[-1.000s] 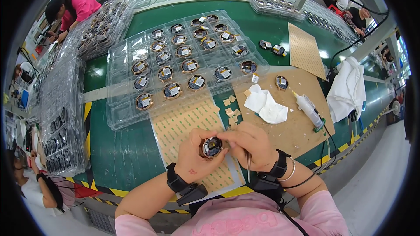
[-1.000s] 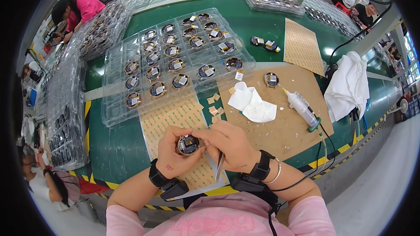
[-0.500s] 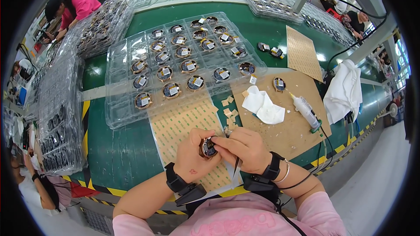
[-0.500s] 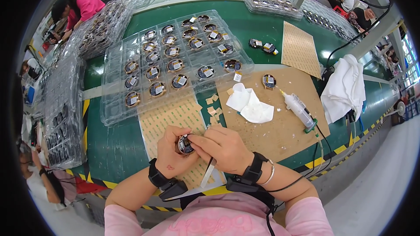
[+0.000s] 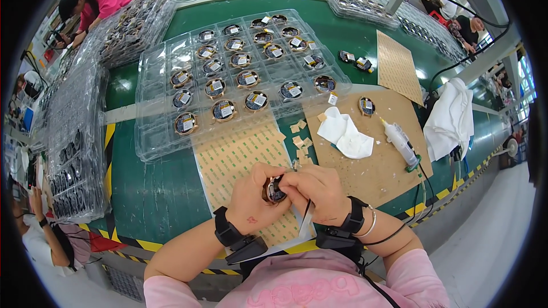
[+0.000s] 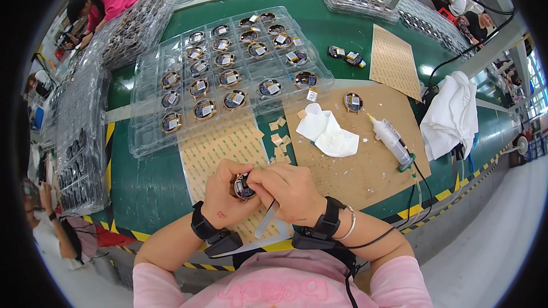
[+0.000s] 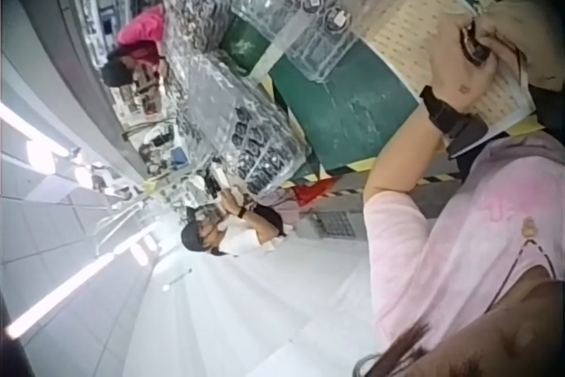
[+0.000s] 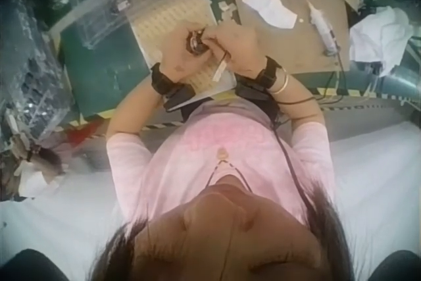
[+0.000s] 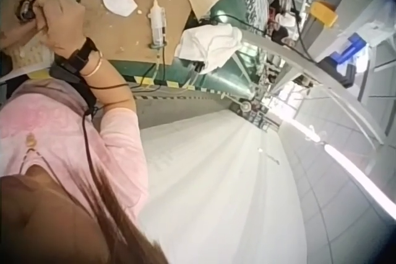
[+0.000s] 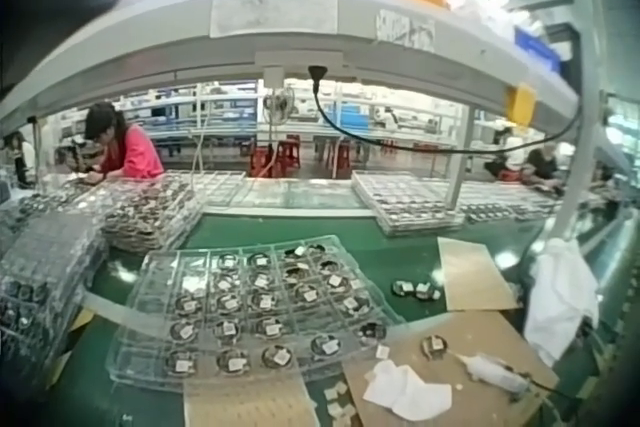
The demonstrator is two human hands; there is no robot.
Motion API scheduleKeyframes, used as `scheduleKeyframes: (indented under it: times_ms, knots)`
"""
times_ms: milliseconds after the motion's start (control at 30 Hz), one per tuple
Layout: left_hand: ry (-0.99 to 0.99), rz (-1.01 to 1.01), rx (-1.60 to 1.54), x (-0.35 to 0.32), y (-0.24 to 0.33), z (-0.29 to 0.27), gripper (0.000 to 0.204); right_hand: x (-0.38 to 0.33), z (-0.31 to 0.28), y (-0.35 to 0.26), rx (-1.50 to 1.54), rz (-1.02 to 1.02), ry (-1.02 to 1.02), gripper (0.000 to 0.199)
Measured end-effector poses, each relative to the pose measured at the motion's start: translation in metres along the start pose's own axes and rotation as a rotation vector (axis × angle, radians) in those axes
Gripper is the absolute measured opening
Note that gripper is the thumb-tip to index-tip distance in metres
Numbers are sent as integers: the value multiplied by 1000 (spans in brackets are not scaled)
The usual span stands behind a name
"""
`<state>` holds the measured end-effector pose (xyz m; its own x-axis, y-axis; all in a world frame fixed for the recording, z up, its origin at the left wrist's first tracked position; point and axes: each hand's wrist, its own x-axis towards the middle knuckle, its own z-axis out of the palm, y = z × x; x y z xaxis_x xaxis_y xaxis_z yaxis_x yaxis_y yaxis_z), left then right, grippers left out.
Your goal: The person is applying small pieces of adhesive tape to circular electronic components and arranging them in a storage tray.
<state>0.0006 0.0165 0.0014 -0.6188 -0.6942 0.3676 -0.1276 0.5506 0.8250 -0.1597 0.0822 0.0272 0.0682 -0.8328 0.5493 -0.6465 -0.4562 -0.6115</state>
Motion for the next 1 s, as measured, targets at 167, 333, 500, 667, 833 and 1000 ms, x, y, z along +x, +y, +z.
scheduleKeyframes:
  times_ms: [167, 333, 500, 667, 833, 1000]
  knots:
    - [-61, -41, -27, 1, 2, -4, 47, 3, -5, 9, 66, -101, -66, 21]
    - [-47, -43, -105, 1, 1, -2, 43, 8, -11, 17, 123, -202, -121, 20]
    - [-63, -36, -163, 0, -4, 1, 44, 8, -17, 18, 113, -216, -178, 19]
    - [-82, -54, -198, -1, -4, 0, 44, 7, -22, 19, 83, -178, -237, 20]
    - [-81, -49, -225, 0, -2, -1, 44, 8, -25, 16, 53, -187, -220, 20]
    - [-29, 1, -273, 0, -7, 3, 44, 7, -20, 13, 22, -170, -116, 22]
